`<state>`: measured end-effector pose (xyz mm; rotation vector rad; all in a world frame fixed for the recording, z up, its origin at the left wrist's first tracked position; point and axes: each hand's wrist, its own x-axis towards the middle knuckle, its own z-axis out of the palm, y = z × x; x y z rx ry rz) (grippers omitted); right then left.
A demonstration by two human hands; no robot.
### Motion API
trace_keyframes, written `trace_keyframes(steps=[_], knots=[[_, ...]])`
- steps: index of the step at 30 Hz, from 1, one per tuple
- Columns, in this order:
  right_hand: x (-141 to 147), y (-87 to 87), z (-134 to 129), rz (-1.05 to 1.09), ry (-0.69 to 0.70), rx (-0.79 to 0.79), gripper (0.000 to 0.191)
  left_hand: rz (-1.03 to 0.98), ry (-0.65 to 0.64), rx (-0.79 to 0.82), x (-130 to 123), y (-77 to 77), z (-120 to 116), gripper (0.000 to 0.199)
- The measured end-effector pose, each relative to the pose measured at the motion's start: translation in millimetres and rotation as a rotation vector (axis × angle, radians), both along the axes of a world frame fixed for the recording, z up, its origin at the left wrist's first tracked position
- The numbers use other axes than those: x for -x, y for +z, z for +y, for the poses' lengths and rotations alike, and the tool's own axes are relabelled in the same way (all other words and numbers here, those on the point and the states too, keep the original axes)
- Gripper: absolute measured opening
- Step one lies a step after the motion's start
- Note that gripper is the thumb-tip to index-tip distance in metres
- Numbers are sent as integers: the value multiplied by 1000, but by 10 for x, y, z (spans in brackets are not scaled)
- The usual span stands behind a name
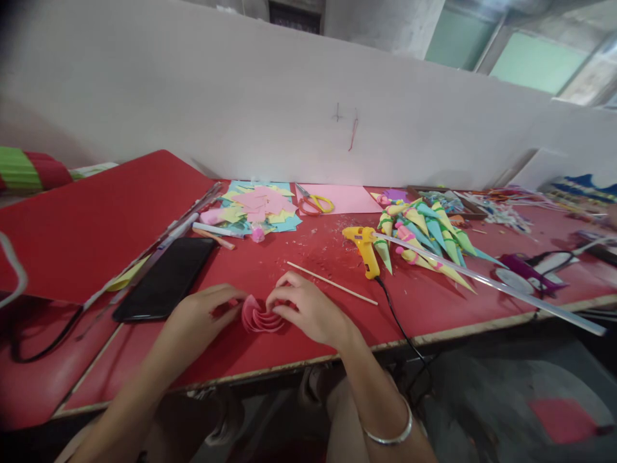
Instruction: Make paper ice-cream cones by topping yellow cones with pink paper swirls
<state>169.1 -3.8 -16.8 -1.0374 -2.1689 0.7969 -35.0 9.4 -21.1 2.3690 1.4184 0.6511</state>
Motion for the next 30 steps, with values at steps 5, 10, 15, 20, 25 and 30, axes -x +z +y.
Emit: trace_keyframes(steps=[5, 10, 15, 20, 25, 30], knots=[[28, -33, 19, 17, -34, -7, 13, 17, -17, 20, -29, -3, -6, 20], [38, -50, 25, 50, -50, 8, 14, 28, -26, 34, -52, 16, -23, 19], [38, -60, 31, 44, -79, -1, 14, -6, -71, 42, -54, 24, -27, 18], [48, -64, 32, 35, -102, -15, 15, 1, -83, 64, -60, 13, -17, 18], [60, -63, 33, 50, -114, -11, 15, 27, -74, 76, -74, 22, -29, 20], [77, -63, 36, 56, -136, -26, 16, 46, -72, 68, -73, 21, -32, 20]])
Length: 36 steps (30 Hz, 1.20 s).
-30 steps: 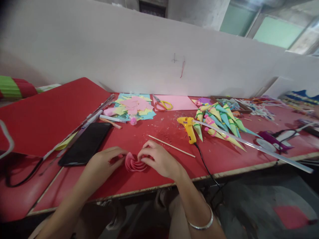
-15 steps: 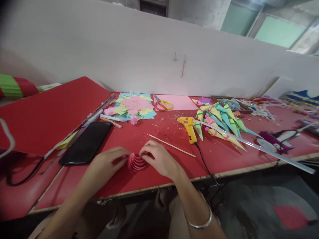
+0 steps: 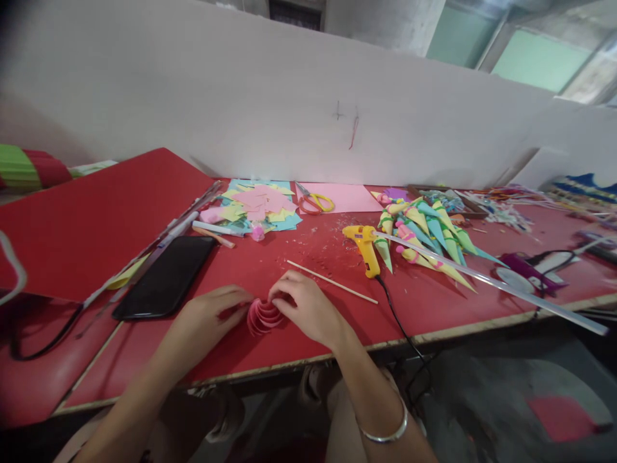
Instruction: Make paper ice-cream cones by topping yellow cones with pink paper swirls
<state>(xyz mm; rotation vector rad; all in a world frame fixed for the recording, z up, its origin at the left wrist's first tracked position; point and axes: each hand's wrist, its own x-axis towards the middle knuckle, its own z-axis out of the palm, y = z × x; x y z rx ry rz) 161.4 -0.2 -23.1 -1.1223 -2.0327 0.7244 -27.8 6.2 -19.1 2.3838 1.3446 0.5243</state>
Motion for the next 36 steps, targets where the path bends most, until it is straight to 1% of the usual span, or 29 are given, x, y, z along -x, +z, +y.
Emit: trace_keyframes(steps=[7, 13, 20, 26, 31, 36], knots=[[8, -11, -2, -12, -26, -15, 16, -26, -17, -33, 7, -27, 1, 19], [-4, -13, 0, -14, -42, 3, 15, -34, -35, -62, 8, -25, 0, 17], [1, -23, -3, -17, -52, -8, 14, -69, -31, -51, 29, -33, 15, 17], [-8, -2, -20, -3, -34, -12, 13, -135, 2, -162, 69, -51, 24, 19], [-18, 21, -40, 20, -1, -34, 8, -173, -28, -227, 52, -14, -6, 13], [-17, 26, -46, 31, 17, -23, 5, -209, -57, -260, 44, 6, -40, 15]])
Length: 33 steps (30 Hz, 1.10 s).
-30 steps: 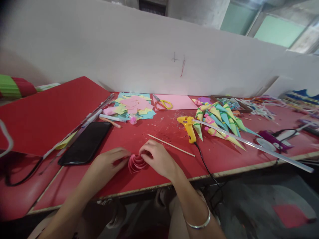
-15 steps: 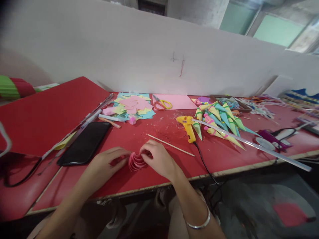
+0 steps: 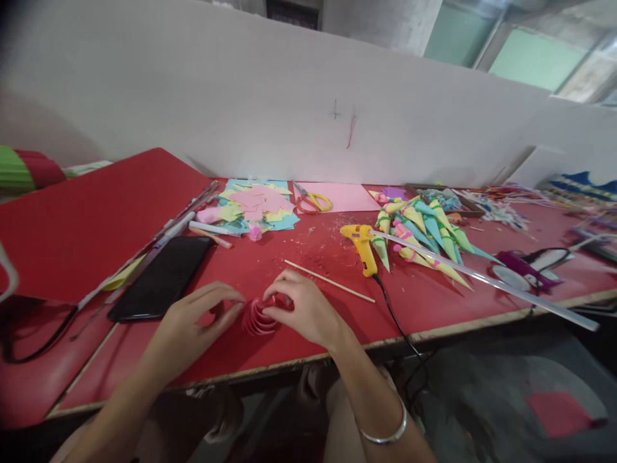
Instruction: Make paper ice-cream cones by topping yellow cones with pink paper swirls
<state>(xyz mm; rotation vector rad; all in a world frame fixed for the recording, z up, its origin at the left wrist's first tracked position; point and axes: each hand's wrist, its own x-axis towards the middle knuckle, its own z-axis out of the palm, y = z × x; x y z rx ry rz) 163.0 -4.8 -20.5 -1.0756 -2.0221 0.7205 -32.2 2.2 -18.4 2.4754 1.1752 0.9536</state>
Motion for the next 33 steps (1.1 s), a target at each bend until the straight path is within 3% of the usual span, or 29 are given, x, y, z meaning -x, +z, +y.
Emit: trace_keyframes(steps=[15, 20, 27, 33], knots=[[3, 25, -14, 21, 10, 6, 9, 26, -4, 146, -27, -29, 2, 16], [-1, 24, -13, 11, 28, -2, 8, 16, -4, 101, -47, -10, -10, 16], [20, 27, -51, -126, 9, -167, 12, -7, 3, -5, -50, 14, -36, 16], [34, 61, -90, -128, -19, -210, 14, 8, -5, -41, -42, 23, -32, 17]])
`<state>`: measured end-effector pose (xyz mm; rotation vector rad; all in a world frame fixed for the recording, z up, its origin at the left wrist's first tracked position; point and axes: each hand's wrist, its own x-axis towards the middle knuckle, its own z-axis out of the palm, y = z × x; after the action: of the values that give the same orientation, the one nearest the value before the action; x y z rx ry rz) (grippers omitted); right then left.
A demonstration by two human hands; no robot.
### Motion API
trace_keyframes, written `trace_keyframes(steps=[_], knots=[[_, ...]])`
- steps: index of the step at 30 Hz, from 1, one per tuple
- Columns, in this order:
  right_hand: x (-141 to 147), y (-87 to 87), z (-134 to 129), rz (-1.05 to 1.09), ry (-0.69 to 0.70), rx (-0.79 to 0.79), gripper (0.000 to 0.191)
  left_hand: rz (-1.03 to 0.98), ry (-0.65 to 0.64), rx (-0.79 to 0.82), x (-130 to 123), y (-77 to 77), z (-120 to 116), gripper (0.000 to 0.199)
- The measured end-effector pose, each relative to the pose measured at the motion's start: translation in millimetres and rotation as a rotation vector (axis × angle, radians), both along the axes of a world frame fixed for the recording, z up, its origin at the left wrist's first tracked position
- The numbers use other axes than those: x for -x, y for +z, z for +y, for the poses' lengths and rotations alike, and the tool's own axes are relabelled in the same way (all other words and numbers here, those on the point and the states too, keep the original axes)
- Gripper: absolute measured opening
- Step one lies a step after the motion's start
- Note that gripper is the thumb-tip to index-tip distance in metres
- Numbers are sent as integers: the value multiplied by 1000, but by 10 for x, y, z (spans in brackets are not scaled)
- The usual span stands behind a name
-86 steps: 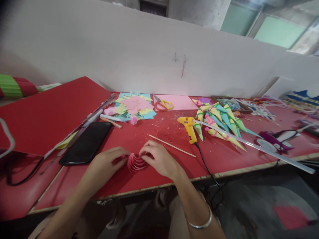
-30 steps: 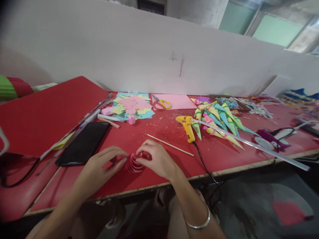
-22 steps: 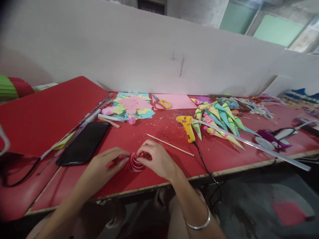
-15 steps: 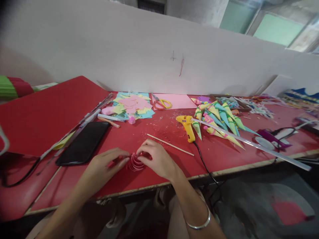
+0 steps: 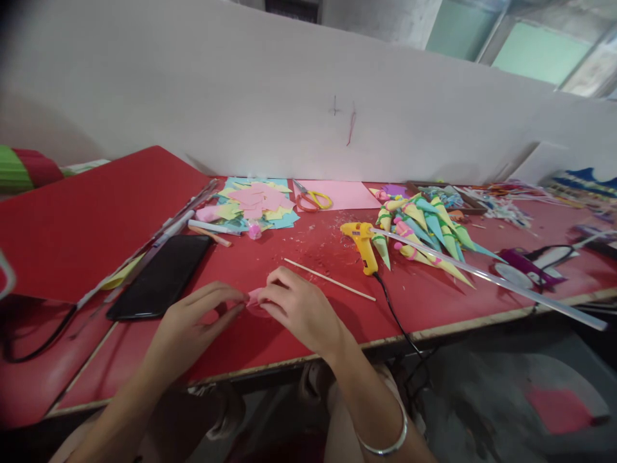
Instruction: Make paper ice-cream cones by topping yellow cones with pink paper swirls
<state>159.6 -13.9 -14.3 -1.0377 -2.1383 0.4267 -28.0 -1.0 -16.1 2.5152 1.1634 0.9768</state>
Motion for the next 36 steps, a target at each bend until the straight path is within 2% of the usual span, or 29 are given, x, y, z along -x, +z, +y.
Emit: trace_keyframes(steps=[10, 21, 27, 32, 36], knots=[[-22, 8, 12, 89, 57, 11, 11, 2, -12, -67, 17, -1, 1, 17], [-33, 15, 31, 243, 87, 153, 6, 2, 16, -97, -13, -14, -14, 20], [-8, 21, 24, 273, 101, 186, 4, 43, -20, -127, -32, -49, -19, 19], [1, 24, 23, 297, 103, 192, 6, 4, -19, -98, -51, -36, -48, 16], [10, 13, 22, 325, 105, 224, 6, -57, -24, -15, -70, -2, -70, 14]])
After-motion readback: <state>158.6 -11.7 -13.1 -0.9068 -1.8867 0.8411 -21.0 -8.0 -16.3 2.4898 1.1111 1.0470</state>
